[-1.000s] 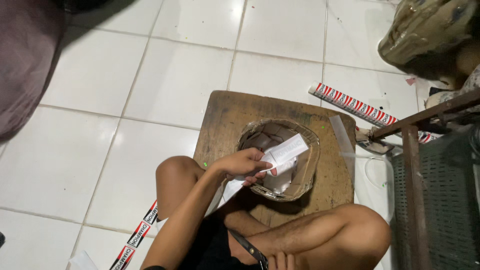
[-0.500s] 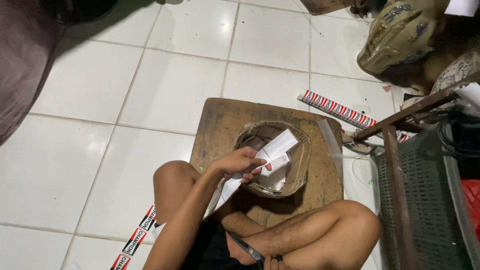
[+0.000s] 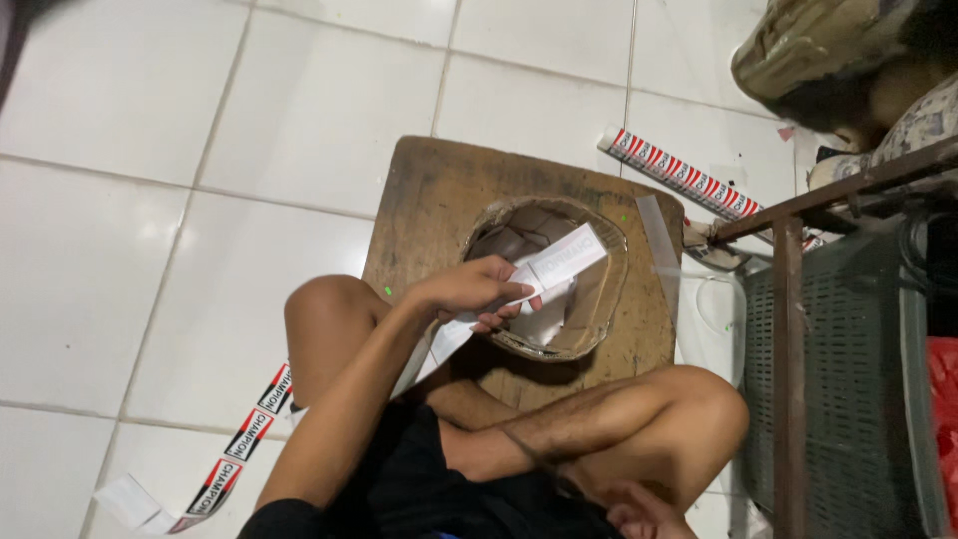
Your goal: The person sits cross-legged on the floor and uses scissors to cut a long strip of white paper into smaller pieces. The cut pieces are placed into a cardboard box positioned on a wooden stool in front of them.
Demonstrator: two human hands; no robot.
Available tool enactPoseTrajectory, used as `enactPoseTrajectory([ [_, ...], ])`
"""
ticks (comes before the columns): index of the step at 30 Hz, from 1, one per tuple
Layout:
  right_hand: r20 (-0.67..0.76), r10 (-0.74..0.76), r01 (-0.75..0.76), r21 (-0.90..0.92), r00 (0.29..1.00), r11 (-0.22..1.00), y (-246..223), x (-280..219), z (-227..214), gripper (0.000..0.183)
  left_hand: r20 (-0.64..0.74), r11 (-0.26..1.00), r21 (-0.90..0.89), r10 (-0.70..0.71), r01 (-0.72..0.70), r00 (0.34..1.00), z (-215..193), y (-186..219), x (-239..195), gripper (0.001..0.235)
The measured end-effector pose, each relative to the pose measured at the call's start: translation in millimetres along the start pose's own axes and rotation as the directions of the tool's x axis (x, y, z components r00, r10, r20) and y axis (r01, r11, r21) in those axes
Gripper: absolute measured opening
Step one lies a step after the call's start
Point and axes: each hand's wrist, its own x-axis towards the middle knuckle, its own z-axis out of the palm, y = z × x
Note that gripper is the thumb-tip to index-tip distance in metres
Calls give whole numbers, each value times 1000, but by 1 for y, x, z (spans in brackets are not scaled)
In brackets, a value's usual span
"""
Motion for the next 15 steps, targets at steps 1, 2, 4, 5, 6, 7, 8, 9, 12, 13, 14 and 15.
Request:
enactPoseTrajectory([
  [1, -15, 17, -17, -2, 1000, 1000, -8, -28, 10, 42, 7, 1000, -21, -7, 7, 1000, 2, 0, 1, 22],
  [2, 177, -187, 184, 32, 966, 982, -17, -51, 24, 58, 2, 1000, 21, -4, 4, 1000, 2, 1, 0, 22],
  [4, 356, -363, 350, 104, 861, 931, -37, -85, 52, 91, -2, 999, 52, -6, 6, 1000, 4, 4, -2, 23],
  [5, 452, -483, 492, 106, 750, 864, -48, -96, 66, 81, -12, 995, 93, -20, 21, 1000, 6, 7, -4, 25],
  [6, 541, -579, 622, 126, 610, 773, -59, -107, 81, 104, -20, 990, 135, -33, 35, 999, 8, 9, -5, 28],
  [7, 537, -575, 617, 122, 617, 777, -78, -123, 112, 104, -16, 991, 127, -37, 38, 999, 10, 11, -8, 28],
  [8, 598, -595, 690, 96, 536, 717, -97, -139, 145, 78, -16, 983, 181, -35, 37, 999, 12, 13, -9, 26],
  [9, 657, -604, 757, 76, 451, 648, -117, -154, 177, 64, -15, 972, 233, -32, 35, 999, 14, 15, -11, 25],
  [12, 649, -527, 745, -96, 549, 660, -124, -121, 176, 98, 10, 952, 299, -64, 58, 998, 15, 18, -12, 27],
  [13, 647, -525, 742, -97, 554, 664, -115, -92, 159, 98, 11, 953, 295, -68, 61, 998, 15, 17, -11, 27],
  [14, 697, -487, 573, 132, 526, 808, -105, -63, 142, 68, 13, 950, 308, -53, 47, 998, 15, 16, -10, 25],
  [15, 743, -465, 336, 334, 482, 881, -96, -35, 125, 51, 15, 946, 321, -39, 32, 999, 15, 15, -9, 23],
])
